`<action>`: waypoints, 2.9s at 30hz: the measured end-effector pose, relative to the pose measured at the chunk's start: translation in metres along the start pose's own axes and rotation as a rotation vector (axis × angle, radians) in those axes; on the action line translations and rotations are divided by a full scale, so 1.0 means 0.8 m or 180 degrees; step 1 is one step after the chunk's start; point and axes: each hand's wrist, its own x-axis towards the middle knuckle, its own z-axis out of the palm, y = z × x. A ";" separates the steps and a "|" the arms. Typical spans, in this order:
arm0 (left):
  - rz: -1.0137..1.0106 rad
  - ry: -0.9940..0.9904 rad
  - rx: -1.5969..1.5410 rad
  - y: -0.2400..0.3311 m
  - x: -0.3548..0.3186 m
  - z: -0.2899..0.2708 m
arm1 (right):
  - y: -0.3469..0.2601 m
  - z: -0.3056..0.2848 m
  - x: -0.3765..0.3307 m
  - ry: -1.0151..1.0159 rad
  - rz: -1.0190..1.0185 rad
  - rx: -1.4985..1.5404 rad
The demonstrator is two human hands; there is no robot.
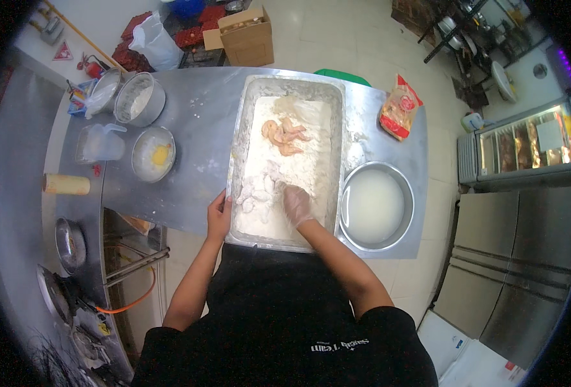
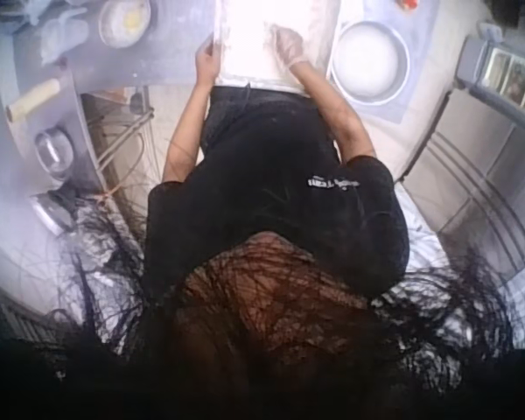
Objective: Breading pieces of chicken by dipping them in liquid and then coating them in flour.
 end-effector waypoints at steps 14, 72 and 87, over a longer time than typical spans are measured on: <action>-0.0001 -0.0032 -0.0037 -0.005 0.001 0.001 | -0.001 0.006 0.008 -0.0268 -0.0321 -0.0868; 0.0076 0.0032 0.0012 0.000 0.000 -0.001 | 0.031 -0.013 -0.036 0.0098 0.0269 0.1423; -0.0006 -0.0038 -0.0105 0.001 0.000 0.000 | 0.033 -0.027 -0.015 -0.0176 0.0793 0.1370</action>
